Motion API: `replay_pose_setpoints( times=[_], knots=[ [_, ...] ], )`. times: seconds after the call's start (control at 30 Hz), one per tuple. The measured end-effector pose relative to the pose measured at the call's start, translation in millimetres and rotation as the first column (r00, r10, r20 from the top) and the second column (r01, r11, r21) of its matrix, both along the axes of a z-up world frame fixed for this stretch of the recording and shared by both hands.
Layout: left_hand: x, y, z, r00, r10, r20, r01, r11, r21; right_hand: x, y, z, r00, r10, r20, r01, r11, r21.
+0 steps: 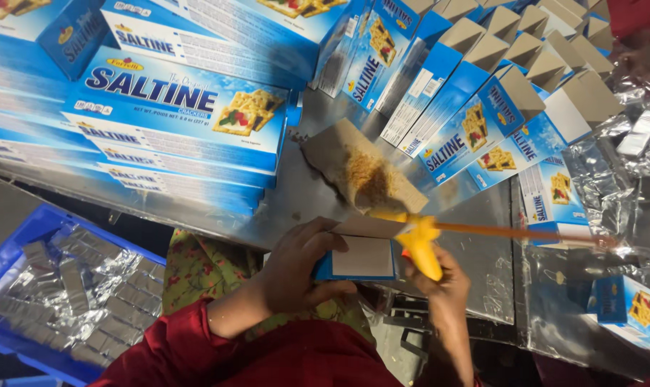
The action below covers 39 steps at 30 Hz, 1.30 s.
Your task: The person uses a yellow hot glue gun to apply glue to the flaps of blue Saltine cracker boxes and then closes them. They repeatedly pick up boxes, apply glue, and place the sealed boxes into a stack on the table.
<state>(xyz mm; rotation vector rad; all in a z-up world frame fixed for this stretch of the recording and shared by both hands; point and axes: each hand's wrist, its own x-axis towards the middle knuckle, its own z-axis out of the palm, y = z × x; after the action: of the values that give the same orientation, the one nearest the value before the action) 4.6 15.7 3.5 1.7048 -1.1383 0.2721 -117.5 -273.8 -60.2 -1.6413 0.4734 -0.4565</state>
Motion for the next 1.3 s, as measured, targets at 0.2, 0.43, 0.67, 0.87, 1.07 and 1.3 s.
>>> replay_pose_setpoints(
  times=[0.2,0.43,0.67,0.87,1.07,1.3],
  knots=[
    [0,-5,6,1.000,0.028,0.008,-0.028,1.000,-0.014,-25,-3,32,0.886,-0.024,0.463,-0.151,0.929,0.337],
    [-2,-14,17,0.998,0.056,-0.005,-0.056,0.998,-0.017,-51,6,0,0.801,0.247,0.545,-0.464,0.832,0.305],
    [-5,-21,21,0.999,0.052,0.007,-0.052,0.998,-0.041,-56,21,-24,0.958,0.163,0.236,-0.135,0.982,-0.132],
    [-8,-17,18,0.997,0.078,0.003,-0.078,0.997,-0.031,-45,17,-19,0.992,0.010,0.124,0.014,0.980,-0.197],
    [-11,-20,12,0.998,0.064,0.013,-0.064,0.998,-0.008,-47,26,-25,0.994,-0.014,0.107,0.035,0.979,-0.199],
    [-18,-18,12,0.991,0.119,0.069,-0.115,0.992,-0.051,-38,33,-30,0.986,0.064,0.156,0.004,0.915,-0.404]
  ],
)
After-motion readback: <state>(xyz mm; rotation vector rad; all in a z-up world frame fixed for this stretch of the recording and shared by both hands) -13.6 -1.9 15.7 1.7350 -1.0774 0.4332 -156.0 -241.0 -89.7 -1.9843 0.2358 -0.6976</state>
